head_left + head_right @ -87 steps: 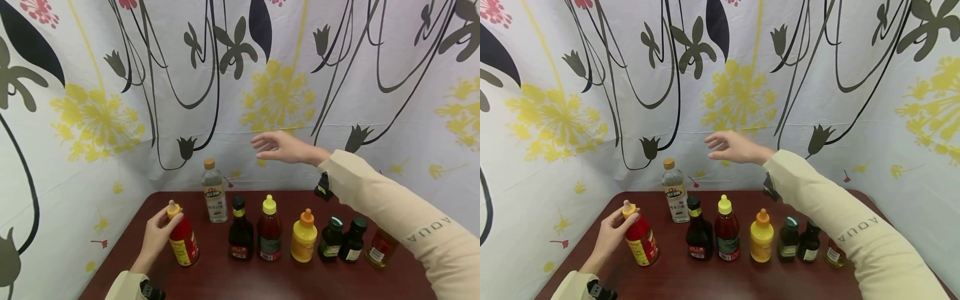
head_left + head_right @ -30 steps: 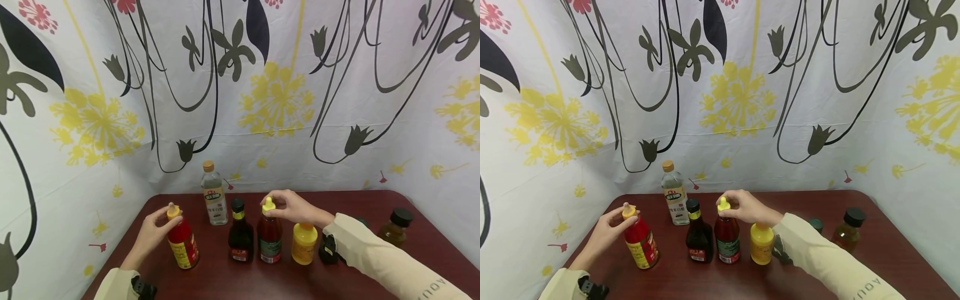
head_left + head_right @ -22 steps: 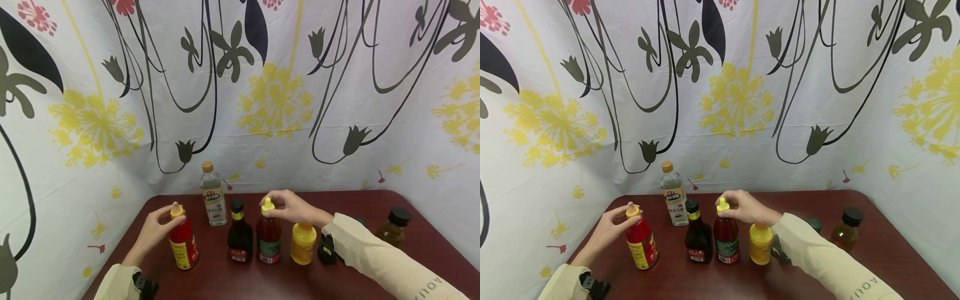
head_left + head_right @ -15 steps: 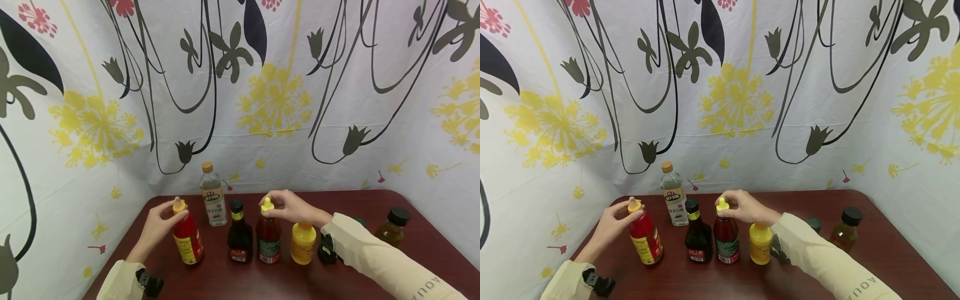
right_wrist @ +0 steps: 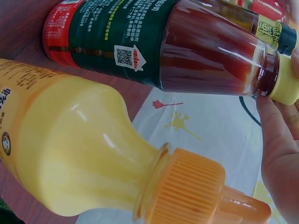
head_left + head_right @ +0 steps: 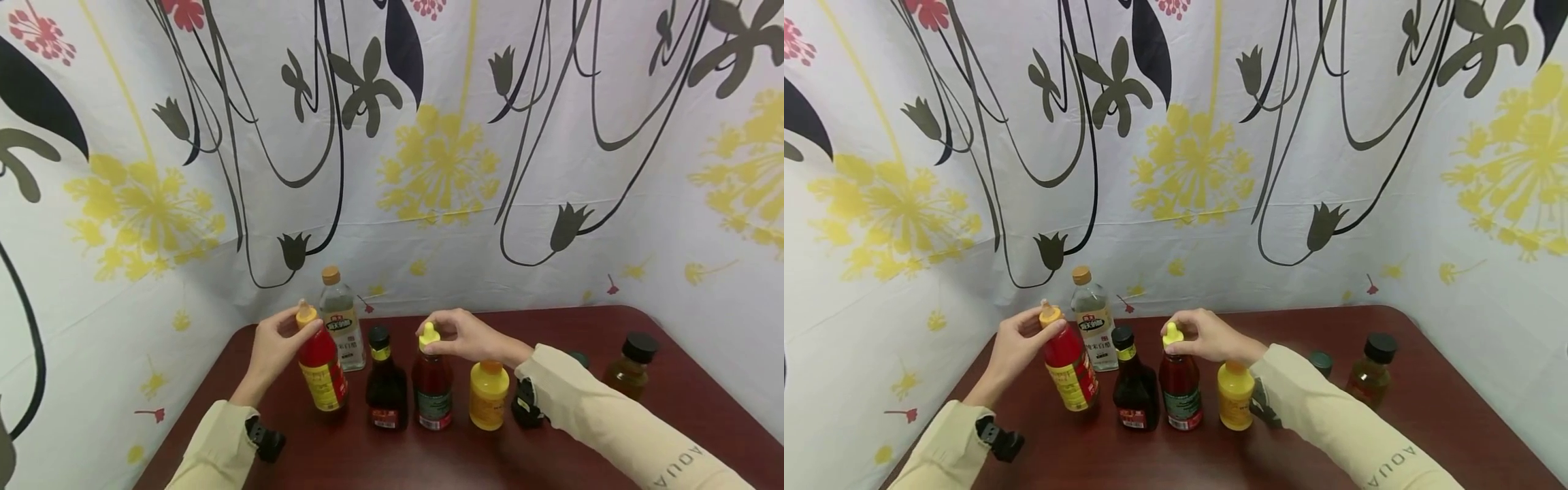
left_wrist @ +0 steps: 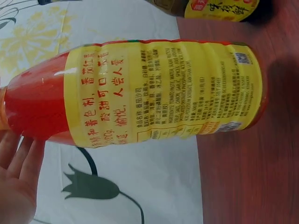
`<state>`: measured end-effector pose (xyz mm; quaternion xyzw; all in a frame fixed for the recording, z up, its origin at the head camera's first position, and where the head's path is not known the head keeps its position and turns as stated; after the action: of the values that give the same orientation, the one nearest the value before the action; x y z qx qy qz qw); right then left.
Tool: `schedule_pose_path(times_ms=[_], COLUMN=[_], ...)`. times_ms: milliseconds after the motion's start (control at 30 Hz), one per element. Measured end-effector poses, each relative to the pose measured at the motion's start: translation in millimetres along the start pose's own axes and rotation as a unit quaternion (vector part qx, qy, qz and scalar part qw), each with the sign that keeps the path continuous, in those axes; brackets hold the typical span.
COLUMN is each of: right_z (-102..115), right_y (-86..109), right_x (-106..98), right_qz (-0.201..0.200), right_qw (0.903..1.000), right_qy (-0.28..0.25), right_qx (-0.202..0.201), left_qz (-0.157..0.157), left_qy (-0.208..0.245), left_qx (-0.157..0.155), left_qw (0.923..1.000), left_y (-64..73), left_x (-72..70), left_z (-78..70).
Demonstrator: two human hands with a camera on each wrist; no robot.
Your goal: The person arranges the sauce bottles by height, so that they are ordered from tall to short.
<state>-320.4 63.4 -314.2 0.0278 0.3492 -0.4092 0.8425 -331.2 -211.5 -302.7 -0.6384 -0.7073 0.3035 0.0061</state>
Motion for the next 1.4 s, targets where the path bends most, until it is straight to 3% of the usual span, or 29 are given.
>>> schedule_pose_path(times_ms=[300, 467, 633, 767, 933, 1167, 1400], right_z=[2, 5, 1, 0, -1, 1, -2], right_y=[0.3, 0.1, 0.7, 2.0, 2.5, 2.0, 0.8], right_x=[0, 1, 0, 0, 1, 2, 1], right_qz=[-0.002, -0.003, -0.005, -0.011, -0.013, -0.007, -0.008], right_qw=[0.9999, 0.999, 0.9999, 0.9999, 0.9992, 0.9998, 0.9999], right_qy=[-0.003, 0.006, 0.0, -0.002, -0.007, -0.019, -0.01], right_qx=[-0.012, -0.044, -0.01, -0.007, -0.036, 0.002, -0.008], left_qz=[-0.01, -0.006, 0.004, 0.014, 0.027, 0.043, 0.04], left_qy=[0.045, 0.066, 0.066, 0.074, 0.1, 0.09, 0.089], left_qx=[0.003, 0.004, 0.0, -0.003, 0.0, 0.012, -0.019], left_qw=[0.999, 0.9978, 0.9978, 0.9971, 0.9946, 0.9949, 0.9951], left_y=[-9.2, -9.6, -10.3, -11.6, -14.9, -33.2, -48.2], left_x=[29.0, 40.1, 53.9, 66.3, 79.5, 102.6, 109.1], left_z=[-3.1, -20.5, -31.2, -29.7, -25.7, 0.2, -0.8])
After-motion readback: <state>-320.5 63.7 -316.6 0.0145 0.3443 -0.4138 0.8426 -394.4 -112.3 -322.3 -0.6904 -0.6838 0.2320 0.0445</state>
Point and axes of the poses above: each hand's wrist, its own y-axis away from the middle knuckle, its own x-axis out of the palm, z = x × y, the point moved 8 cm from there along -y, towards the middle knuckle, and after that the axes turned 3 degrees about y, right-handed, at the moved point
